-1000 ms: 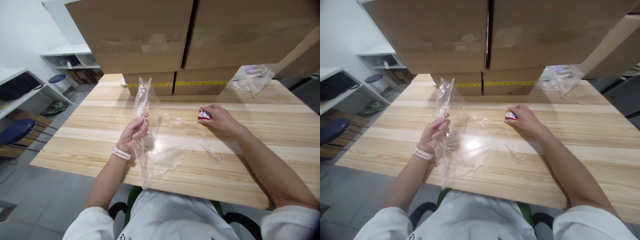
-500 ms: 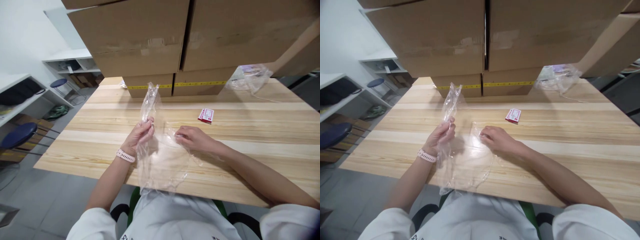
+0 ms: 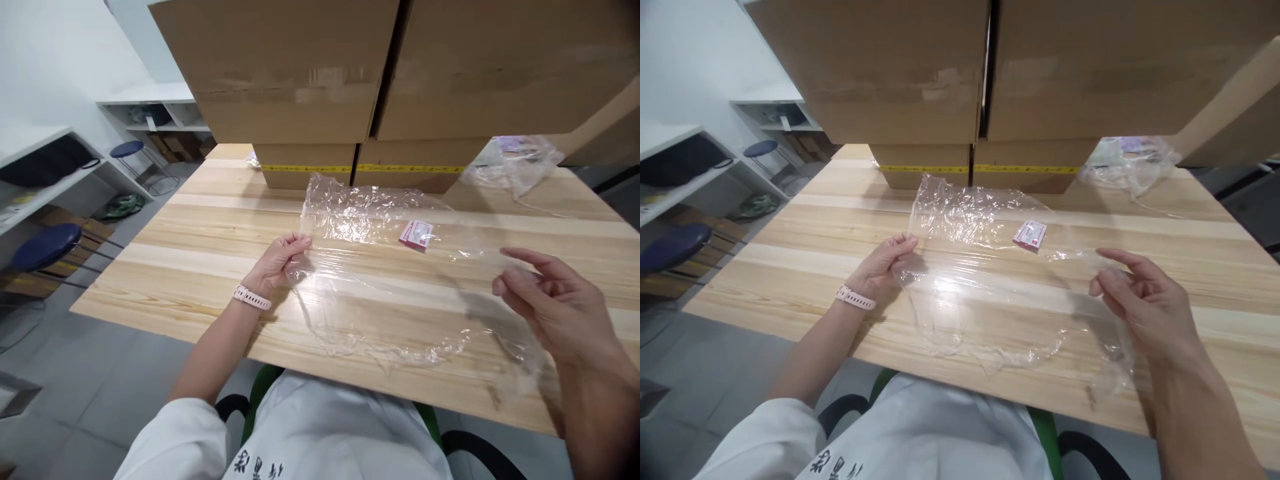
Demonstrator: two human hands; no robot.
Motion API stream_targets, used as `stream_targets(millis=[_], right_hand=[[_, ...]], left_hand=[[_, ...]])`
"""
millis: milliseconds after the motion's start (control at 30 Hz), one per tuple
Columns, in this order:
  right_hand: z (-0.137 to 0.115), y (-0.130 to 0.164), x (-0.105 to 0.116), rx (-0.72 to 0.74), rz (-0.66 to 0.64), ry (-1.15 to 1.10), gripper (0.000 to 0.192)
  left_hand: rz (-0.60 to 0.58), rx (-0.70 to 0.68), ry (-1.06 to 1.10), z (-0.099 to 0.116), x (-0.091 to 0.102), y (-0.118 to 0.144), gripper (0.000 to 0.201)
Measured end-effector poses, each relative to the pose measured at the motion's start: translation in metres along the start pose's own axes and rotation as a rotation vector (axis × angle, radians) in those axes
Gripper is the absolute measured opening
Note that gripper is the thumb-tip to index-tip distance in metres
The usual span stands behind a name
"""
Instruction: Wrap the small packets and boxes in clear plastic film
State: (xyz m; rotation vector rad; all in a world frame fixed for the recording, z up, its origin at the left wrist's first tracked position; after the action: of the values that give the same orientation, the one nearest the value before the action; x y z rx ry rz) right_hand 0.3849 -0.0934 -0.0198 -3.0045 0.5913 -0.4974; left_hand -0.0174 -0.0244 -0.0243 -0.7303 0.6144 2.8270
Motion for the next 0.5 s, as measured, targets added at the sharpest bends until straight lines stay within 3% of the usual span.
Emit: stream_targets(millis=[167, 367, 500], right_hand=[[0.004, 0.0, 0.006, -0.013, 0.044, -0.147, 0.047], [0.006, -0.002, 0.012, -0.004, 0.129, -0.156, 0.041], [0.006, -0.002, 0.014, 0.013, 0.203, -0.178, 0.041]], left_hand=[[-0.096, 0.025, 0.047, -0.002, -0.002, -0.002, 0.052], [0.102, -0.104, -0.118, -0.001, -0.003, -0.002, 0.055], [0.13, -0.194, -0.191, 0.0, -0.004, -0.002, 0.058]])
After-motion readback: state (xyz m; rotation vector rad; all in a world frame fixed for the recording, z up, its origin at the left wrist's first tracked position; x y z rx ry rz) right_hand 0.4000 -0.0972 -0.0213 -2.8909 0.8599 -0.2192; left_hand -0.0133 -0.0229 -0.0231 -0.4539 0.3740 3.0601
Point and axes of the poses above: each hand's wrist, its own y-axis away from the middle knuckle, its own x-axis out of the back of the hand, z = x × y, the point moved 1 cm from there along -y, towards the middle knuckle, and after that the axes turned 2 degrees about x, right-handed, at the moved point
